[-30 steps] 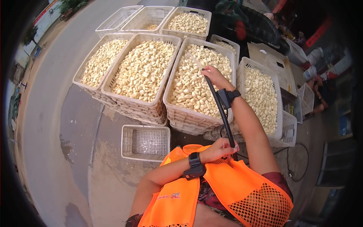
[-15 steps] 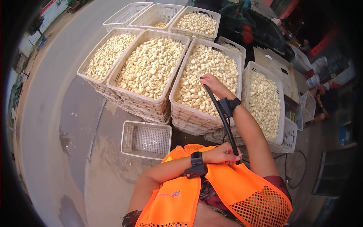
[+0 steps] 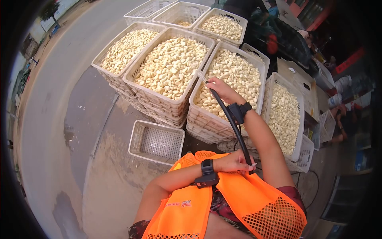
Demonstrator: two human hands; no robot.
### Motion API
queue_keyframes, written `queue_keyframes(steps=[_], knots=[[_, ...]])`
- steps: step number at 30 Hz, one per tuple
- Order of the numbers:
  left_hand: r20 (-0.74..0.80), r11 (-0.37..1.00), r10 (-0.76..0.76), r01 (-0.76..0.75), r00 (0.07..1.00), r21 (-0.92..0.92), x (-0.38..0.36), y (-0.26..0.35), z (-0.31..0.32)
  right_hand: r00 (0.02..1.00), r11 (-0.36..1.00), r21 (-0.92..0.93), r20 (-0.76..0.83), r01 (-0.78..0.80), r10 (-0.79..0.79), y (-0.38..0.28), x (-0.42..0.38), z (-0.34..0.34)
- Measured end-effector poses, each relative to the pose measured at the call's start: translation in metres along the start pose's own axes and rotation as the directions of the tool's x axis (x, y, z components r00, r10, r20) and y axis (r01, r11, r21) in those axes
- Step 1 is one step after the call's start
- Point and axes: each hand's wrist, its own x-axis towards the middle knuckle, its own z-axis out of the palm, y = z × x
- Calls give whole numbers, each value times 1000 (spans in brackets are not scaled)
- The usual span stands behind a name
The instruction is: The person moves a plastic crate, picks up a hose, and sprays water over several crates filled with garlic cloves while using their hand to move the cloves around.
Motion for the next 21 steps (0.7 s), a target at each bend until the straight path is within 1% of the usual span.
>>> queue_keyframes(steps=[1, 2, 3, 4, 5, 8, 11, 15, 17, 18, 20, 21], knots=[[23, 1000, 7, -7, 1000, -14, -2, 4, 2, 1000, 1000, 1, 4, 0, 0, -3, -2, 10], [46, 1000, 15, -13, 999, -28, -4, 6, 4, 998, 1000, -23, 54, -12, 13, -7, -4, 19], [43, 1000, 14, -13, 999, -27, -6, 8, 4, 994, 999, -47, 103, -23, 28, -13, -5, 25], [29, 1000, 10, -9, 1000, -22, -8, 8, 5, 994, 996, -90, 108, -24, 33, -19, -7, 28], [14, 1000, 7, -7, 1000, -18, -10, 9, 4, 993, 996, -90, 111, -23, 33, -18, -5, 28], [-11, 999, 31, -31, 999, -16, -13, 6, -2, 1000, 995, -98, -10, -3, 2, -21, -1, 15], [-45, 1000, 11, -11, 999, 0, -16, 9, -5, 999, 998, -54, -36, 19, -21, -20, 7, 3], [-57, 998, 52, -51, 997, 30, -20, 9, -8, 998, 997, -39, -17, 65, -66, -24, 17, 11], [-105, 998, 54, -55, 993, -3, -23, 9, -7, 993, 993, -10, 1, 121, -121, -28, 21, 22], [-110, 999, 54, -54, 993, 0, -24, 9, -8, 994, 993, -40, -27, 109, -110, -31, 23, 28], [-144, 996, 63, -53, 988, 71, -25, 9, -11, 993, 993, -42, -21, 111, -112, -35, 26, 28], [-152, 996, 65, -55, 986, 72, -25, 7, -11, 994, 993, -47, -19, 110, -111, -37, 27, 27]])
